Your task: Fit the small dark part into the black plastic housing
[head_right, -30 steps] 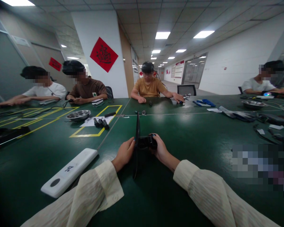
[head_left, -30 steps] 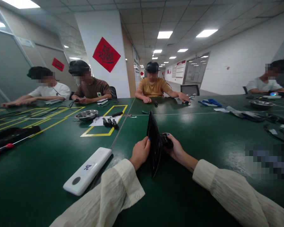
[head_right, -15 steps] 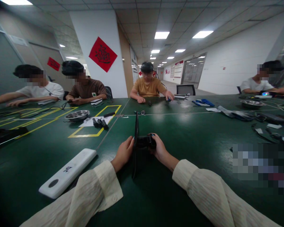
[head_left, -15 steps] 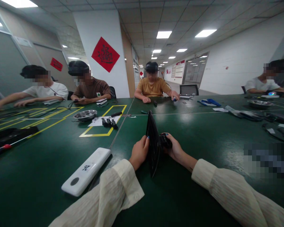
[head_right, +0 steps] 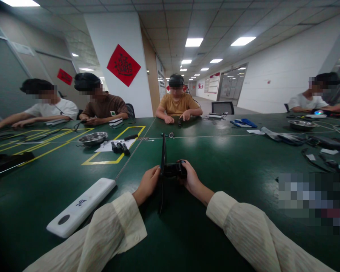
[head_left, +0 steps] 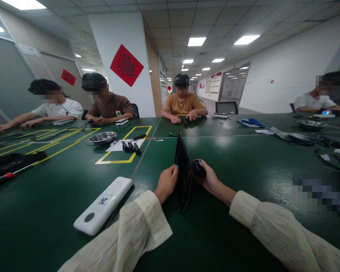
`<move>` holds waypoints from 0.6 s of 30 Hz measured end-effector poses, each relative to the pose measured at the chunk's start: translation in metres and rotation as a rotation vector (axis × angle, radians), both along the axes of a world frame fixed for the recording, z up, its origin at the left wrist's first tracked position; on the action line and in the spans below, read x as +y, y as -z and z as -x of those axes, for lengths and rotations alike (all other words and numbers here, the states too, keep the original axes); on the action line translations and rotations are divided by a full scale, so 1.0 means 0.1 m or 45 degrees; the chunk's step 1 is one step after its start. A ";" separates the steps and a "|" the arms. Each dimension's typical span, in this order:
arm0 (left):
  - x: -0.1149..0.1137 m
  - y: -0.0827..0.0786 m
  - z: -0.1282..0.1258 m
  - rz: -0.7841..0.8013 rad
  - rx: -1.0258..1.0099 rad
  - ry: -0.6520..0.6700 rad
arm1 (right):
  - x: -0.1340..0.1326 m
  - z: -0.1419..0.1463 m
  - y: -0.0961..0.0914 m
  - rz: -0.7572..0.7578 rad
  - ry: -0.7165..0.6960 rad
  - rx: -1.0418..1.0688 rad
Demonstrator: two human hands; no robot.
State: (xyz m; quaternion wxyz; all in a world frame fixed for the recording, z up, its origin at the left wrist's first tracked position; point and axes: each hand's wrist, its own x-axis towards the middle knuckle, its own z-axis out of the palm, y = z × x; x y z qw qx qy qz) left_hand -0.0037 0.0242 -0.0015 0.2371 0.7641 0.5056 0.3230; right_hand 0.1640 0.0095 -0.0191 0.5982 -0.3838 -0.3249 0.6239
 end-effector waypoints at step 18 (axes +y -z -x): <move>0.00 0.01 0.00 -0.051 -0.052 -0.045 | -0.01 0.01 -0.03 0.030 0.041 -0.016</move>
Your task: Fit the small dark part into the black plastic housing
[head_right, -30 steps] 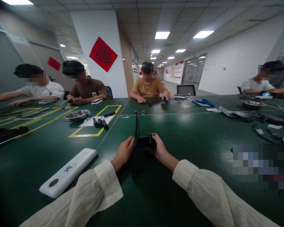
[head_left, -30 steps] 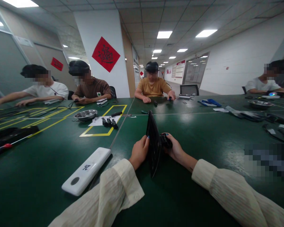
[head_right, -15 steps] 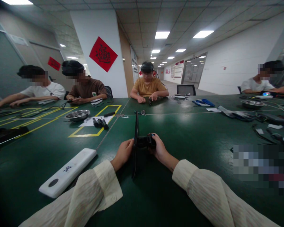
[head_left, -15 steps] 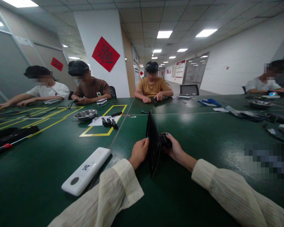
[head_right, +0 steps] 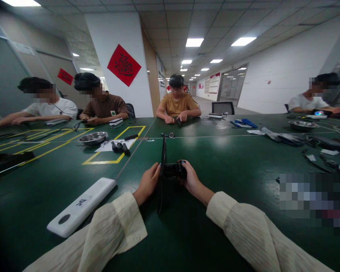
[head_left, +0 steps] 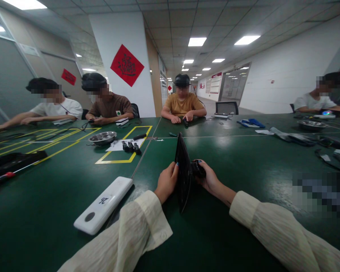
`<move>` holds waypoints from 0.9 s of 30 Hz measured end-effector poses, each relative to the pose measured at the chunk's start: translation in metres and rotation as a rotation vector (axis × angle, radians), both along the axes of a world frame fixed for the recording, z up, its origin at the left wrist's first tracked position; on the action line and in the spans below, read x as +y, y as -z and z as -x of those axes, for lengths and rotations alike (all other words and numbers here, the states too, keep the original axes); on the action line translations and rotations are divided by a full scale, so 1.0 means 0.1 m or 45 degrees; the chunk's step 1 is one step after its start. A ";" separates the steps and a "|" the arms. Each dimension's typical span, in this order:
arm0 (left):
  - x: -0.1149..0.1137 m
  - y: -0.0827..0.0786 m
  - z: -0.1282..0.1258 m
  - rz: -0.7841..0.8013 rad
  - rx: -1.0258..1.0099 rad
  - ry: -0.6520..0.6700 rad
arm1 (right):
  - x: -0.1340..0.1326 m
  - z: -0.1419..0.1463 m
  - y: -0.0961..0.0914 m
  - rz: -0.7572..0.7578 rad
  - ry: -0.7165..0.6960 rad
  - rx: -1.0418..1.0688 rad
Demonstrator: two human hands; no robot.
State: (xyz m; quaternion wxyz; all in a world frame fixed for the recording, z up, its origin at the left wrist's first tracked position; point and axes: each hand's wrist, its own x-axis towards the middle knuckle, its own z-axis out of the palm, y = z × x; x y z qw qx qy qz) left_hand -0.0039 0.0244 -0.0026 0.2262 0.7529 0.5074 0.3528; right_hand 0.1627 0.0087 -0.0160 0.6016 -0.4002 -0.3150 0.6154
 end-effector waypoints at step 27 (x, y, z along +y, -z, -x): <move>-0.01 -0.02 -0.01 0.031 -0.010 0.007 | 0.00 0.00 0.01 -0.029 -0.035 -0.007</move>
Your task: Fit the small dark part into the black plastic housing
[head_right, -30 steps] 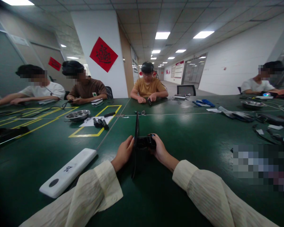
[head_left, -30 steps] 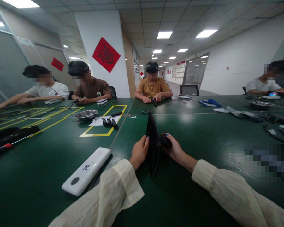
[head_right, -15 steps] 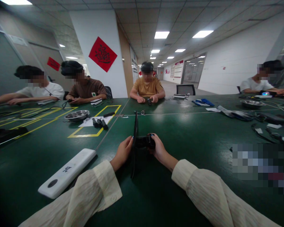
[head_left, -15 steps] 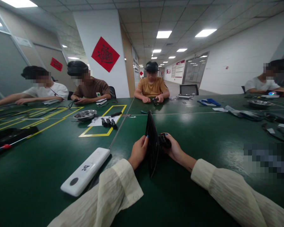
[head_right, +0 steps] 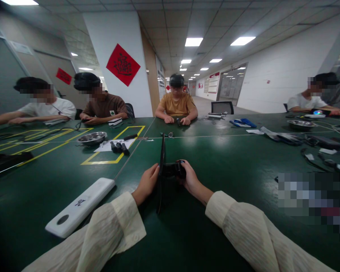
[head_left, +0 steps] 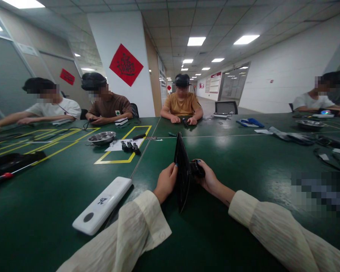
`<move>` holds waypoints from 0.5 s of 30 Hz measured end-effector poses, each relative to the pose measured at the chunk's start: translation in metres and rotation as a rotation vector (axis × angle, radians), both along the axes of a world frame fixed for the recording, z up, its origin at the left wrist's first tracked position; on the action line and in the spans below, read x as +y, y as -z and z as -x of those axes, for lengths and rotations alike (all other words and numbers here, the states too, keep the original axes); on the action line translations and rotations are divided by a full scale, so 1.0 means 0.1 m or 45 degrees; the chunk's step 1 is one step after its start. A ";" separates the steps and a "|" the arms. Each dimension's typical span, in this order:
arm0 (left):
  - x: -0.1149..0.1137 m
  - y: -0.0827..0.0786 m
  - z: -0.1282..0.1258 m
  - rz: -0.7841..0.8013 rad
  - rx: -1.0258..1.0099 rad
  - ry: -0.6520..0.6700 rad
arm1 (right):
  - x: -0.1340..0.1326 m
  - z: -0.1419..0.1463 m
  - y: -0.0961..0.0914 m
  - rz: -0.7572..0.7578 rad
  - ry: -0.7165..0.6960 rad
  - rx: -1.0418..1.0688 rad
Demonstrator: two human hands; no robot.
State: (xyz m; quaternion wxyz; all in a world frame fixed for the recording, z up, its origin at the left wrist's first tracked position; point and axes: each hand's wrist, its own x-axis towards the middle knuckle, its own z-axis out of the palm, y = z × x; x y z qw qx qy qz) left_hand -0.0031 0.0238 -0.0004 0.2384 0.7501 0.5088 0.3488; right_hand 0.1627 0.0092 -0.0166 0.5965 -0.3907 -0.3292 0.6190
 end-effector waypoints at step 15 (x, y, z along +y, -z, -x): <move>0.03 0.04 0.01 0.190 -0.047 -0.033 | -0.02 0.01 -0.02 0.009 0.026 -0.006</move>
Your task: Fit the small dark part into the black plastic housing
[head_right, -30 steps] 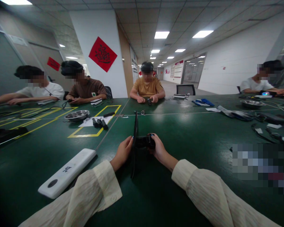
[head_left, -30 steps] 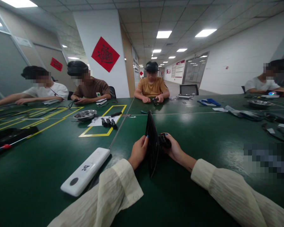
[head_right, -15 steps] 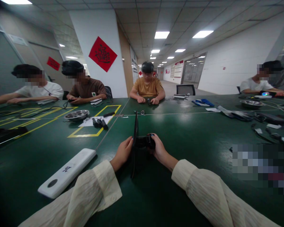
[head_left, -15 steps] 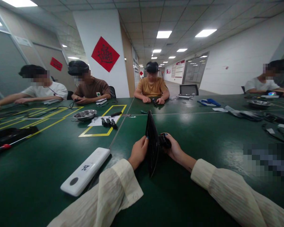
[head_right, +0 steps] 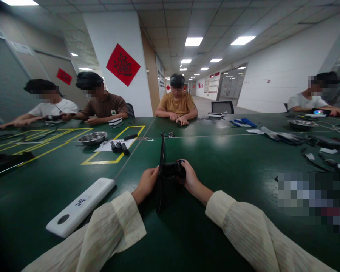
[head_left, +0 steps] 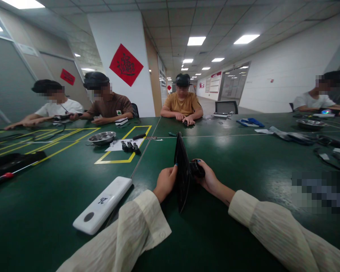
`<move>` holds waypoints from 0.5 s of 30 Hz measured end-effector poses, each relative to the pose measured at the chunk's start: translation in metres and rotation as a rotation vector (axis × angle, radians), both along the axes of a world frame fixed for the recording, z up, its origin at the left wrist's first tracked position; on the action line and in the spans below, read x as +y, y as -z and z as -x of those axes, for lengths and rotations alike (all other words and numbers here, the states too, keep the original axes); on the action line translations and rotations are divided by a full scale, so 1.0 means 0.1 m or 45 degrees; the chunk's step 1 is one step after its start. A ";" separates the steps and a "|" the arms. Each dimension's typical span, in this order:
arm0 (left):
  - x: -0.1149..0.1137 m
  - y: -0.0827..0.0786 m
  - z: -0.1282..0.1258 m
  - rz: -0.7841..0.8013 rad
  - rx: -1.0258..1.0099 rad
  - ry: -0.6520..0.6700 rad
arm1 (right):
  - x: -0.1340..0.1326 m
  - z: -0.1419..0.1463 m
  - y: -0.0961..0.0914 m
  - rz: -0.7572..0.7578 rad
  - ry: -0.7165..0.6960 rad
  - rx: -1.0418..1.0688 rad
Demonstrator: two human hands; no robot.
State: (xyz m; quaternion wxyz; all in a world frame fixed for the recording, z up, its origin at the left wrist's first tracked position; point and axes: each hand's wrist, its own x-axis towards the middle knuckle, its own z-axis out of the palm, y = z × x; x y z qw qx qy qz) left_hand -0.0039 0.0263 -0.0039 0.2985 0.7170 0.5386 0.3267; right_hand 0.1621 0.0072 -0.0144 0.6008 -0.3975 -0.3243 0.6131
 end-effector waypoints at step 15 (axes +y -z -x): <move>-0.02 -0.02 0.01 -0.222 0.146 0.029 | 0.02 -0.01 0.05 -0.024 -0.024 -0.003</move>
